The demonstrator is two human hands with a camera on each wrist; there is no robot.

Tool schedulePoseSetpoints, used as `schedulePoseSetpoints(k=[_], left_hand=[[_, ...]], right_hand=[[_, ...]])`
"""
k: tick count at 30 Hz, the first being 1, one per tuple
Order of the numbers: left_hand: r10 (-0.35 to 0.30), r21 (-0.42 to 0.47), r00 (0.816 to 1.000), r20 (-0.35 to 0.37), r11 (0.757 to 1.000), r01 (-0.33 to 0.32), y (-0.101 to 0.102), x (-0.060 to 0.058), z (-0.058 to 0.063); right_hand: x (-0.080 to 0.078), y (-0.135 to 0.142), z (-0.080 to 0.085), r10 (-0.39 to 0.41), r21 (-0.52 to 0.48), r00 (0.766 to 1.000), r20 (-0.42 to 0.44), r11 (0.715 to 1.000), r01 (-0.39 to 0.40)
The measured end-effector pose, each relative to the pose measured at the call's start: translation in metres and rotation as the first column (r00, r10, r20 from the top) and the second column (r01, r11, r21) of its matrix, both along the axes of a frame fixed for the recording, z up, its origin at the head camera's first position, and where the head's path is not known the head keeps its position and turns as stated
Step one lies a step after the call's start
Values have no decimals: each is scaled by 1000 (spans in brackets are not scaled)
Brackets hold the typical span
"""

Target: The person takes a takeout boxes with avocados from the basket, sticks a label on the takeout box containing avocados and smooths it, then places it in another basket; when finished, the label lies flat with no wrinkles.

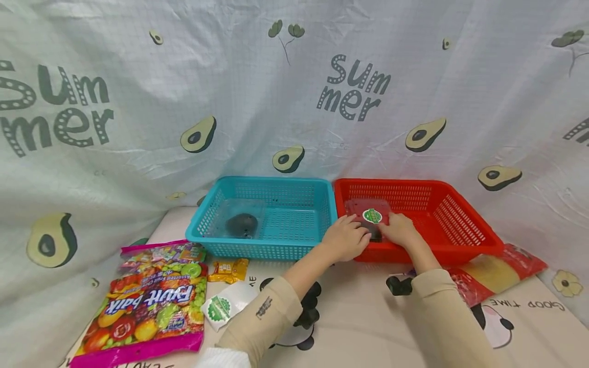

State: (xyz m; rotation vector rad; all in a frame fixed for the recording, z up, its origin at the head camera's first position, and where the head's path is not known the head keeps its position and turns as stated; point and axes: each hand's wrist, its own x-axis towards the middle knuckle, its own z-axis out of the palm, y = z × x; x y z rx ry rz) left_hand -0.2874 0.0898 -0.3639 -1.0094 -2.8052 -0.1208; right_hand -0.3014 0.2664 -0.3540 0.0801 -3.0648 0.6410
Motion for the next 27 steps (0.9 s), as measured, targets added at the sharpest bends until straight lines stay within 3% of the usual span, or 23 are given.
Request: schedulePoseSetpoints(k=[3, 6, 9, 12, 15, 18, 22, 27], left_hand=[[-74, 82, 994, 84, 994, 67, -12, -1, 4], [-133, 210, 982, 131, 972, 104, -32, 0, 7], [-163, 315, 983, 81, 940, 130, -58, -4, 12], [-131, 359, 991, 16, 926, 116, -90, -10, 21], [-32, 386, 999, 27, 922, 19, -129, -15, 30], [85, 392, 993, 88, 913, -113, -166, -19, 37], [210, 374, 964, 163, 891, -258, -215, -21, 43], [300, 338, 922, 246, 865, -371, -266, -16, 36]], right_hand=[[2, 1, 1, -32, -63, 998, -58, 998, 28], [6, 0, 1, -44, -125, 984, -171, 992, 23], [8, -10, 2, -33, -184, 966, -258, 983, -15], [8, -27, 8, -9, -248, 951, -310, 966, -72], [7, -51, 12, 15, -296, 934, -357, 946, -128], [7, -77, 14, 47, -313, 905, -423, 930, -195], [5, -119, 16, 150, -302, 875, -460, 901, -313], [0, -163, 13, 300, -267, 870, -391, 868, -420]])
